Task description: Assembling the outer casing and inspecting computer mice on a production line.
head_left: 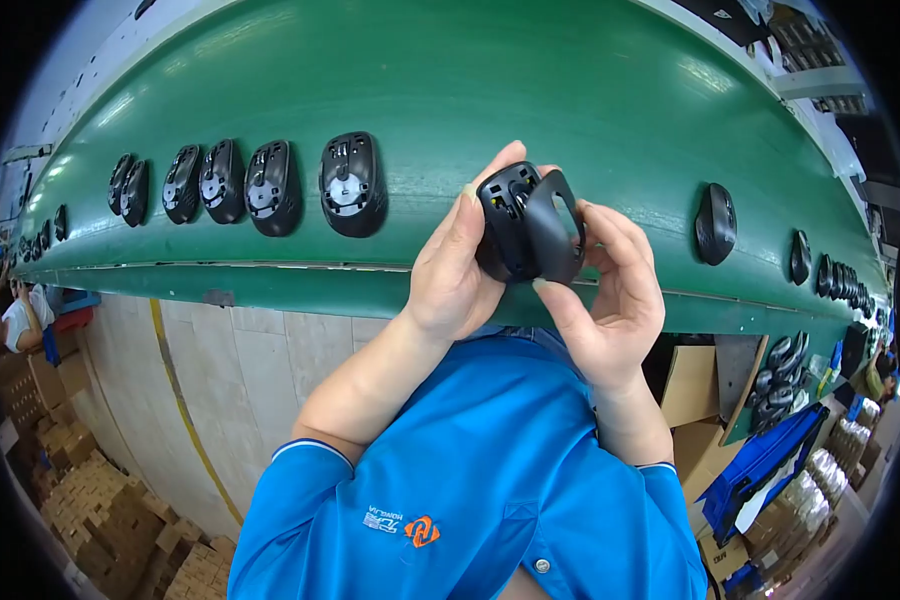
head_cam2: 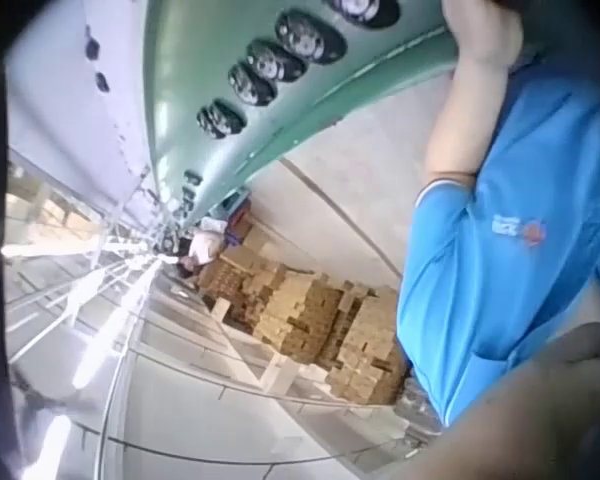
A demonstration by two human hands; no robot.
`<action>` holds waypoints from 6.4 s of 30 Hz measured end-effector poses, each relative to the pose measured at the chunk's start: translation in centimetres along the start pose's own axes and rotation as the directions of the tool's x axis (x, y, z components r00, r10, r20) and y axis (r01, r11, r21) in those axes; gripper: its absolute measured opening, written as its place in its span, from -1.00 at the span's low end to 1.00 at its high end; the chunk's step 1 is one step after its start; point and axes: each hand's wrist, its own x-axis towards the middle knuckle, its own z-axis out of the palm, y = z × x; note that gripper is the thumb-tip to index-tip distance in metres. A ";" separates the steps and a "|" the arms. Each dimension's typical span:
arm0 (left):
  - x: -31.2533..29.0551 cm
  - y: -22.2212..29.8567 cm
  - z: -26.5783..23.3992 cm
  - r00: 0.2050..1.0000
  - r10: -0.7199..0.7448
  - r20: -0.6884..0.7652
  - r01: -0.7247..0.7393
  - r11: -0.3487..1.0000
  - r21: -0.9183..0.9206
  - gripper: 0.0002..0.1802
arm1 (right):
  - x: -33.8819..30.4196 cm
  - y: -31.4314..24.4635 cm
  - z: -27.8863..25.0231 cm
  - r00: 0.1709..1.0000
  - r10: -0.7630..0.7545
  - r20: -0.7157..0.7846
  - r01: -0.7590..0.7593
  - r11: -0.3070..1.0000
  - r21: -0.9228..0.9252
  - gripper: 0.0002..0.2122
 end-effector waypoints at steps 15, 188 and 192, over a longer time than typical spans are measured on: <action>-0.2 -0.2 0.2 0.995 0.085 0.047 -0.094 0.970 0.222 -0.29 | 1.1 -0.2 0.4 0.993 -0.048 0.112 0.064 0.987 -0.148 -0.46; -0.4 0.2 1.1 0.966 0.253 0.051 -0.255 0.908 0.332 -0.28 | 1.8 -1.8 0.1 0.983 -0.072 0.169 0.104 0.976 -0.190 -0.42; -0.5 0.2 0.9 0.963 0.261 0.064 -0.266 0.898 0.350 -0.27 | 1.9 -1.7 0.3 0.983 -0.043 0.177 0.070 0.986 -0.149 -0.42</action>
